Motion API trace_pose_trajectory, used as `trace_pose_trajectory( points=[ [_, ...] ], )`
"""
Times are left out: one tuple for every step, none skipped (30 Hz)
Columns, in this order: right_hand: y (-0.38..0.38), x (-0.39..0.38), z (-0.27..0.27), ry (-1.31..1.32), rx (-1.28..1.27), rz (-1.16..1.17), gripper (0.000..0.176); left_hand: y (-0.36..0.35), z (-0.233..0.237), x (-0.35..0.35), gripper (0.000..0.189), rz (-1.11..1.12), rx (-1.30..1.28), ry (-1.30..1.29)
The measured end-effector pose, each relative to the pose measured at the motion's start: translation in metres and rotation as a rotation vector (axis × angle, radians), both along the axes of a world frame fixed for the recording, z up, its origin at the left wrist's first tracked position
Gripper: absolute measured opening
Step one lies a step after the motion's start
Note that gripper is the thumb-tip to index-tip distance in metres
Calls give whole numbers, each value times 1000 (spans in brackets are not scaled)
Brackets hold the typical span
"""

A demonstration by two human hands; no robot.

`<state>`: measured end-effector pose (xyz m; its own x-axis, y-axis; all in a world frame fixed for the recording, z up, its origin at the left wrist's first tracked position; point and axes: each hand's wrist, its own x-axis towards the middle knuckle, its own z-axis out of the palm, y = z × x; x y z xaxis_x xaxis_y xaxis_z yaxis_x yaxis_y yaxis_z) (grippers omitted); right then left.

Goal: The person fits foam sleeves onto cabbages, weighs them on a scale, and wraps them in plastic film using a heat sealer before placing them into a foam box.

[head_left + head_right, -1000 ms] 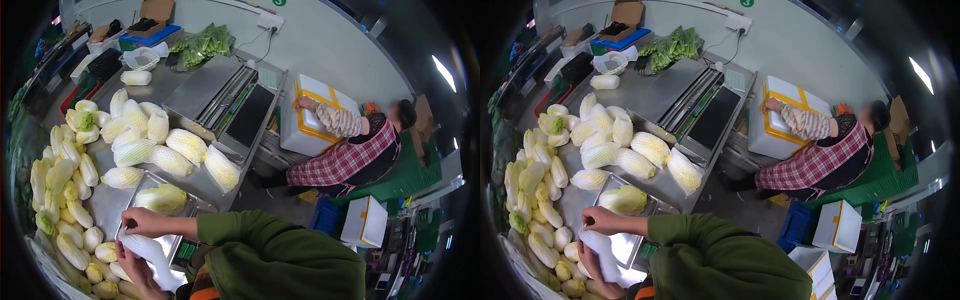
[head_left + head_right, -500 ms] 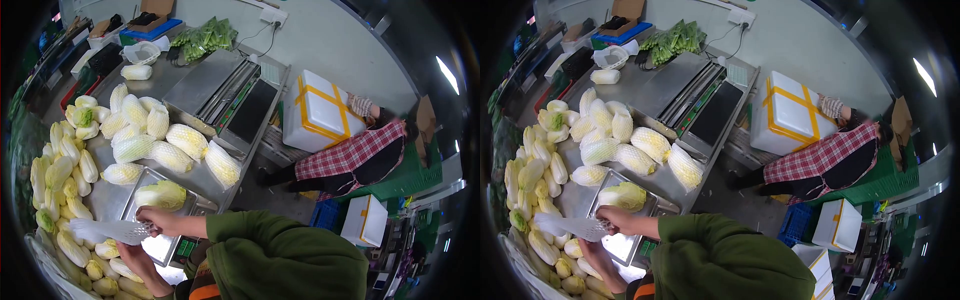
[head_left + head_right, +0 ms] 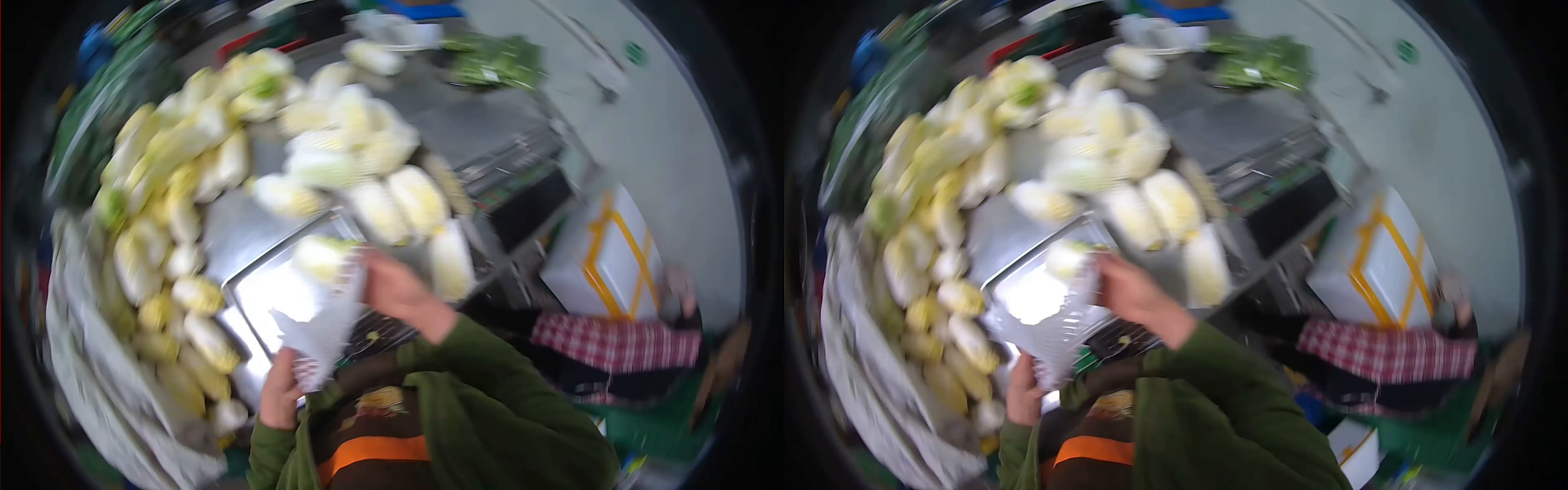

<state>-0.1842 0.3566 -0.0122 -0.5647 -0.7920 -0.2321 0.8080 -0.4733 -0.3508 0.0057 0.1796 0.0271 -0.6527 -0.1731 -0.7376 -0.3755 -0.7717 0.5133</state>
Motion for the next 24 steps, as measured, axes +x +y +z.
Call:
trace_pose_trajectory(
  points=[
    [12, 2, 1, -24, -18, 95, 26, -7, -39, 10, 47, -235, 87, 106],
    [29, 7, 1, 65, 236, 262, 26, -2, -26, 2, 47, -395, 237, 393],
    [47, 9, 1, 174, 488, 416, 27, 1, -34, 7, 45, -357, 307, 409],
    [67, 2, -11, 432, 511, 621, 25, 5, -31, 7, 45, -264, 354, 409],
    [75, -4, -22, 694, 520, 809, 24, 8, -27, 4, 44, -181, 405, 411],
    [69, -6, -15, 692, 507, 846, 24, 10, -23, 1, 43, -192, 308, 374],
    [62, -8, 0, 650, 631, 575, 21, 10, -21, -3, 41, -206, 215, 332],
    [55, -10, 7, 598, 747, 297, 20, 5, -27, -9, 40, -374, -45, 218],
    [41, -24, 2, 751, 841, 87, 22, 10, -13, -28, 32, -287, -246, 181],
    [22, -40, 13, 940, 1010, 20, 25, 8, -22, -42, 25, -208, -460, 125],
    [-1, -51, 28, 1163, 1134, -78, 27, 6, -29, -56, 21, -37, -554, 87],
    [-25, -64, 27, 1369, 1137, -212, 29, -3, -53, -67, 23, 95, -600, 99],
    [-49, -76, 30, 1431, 1056, -201, 30, -10, -45, -82, 26, 139, -484, -57],
    [-72, -87, 32, 1492, 973, -193, 32, -13, -64, -93, 35, 280, -456, 31],
    [-93, -98, 25, 1603, 1085, -80, 33, -19, -88, -97, 49, 254, -436, -64],
    [-110, -109, 14, 1716, 1196, 36, 36, -23, -95, -101, 58, 142, -312, -136],
    [-123, -120, 2, 1717, 1186, 43, 36, -26, -99, -103, 67, 30, -183, -207],
    [-133, -128, -14, 1752, 1325, 401, 39, -21, -105, -107, 67, 1, -210, -245],
    [-139, -131, -33, 1758, 1446, 768, 43, -13, -112, -114, 68, -28, -239, -280],
    [-139, -135, -61, 1769, 1438, 767, 43, -9, -118, -121, 84, -83, -325, -327],
    [-135, -141, -95, 1867, 1342, 760, 43, 2, -143, -131, 72, 71, -320, -246],
    [-132, -145, -111, 1961, 1240, 756, 44, 11, -141, -139, 68, 175, -369, -245],
    [-127, -142, -102, 1979, 1232, 759, 44, 14, -137, -144, 63, 282, -417, -242],
    [-117, -134, -83, 1704, 1194, 544, 43, 7, -130, -147, 63, 292, -418, -236]
  ],
)
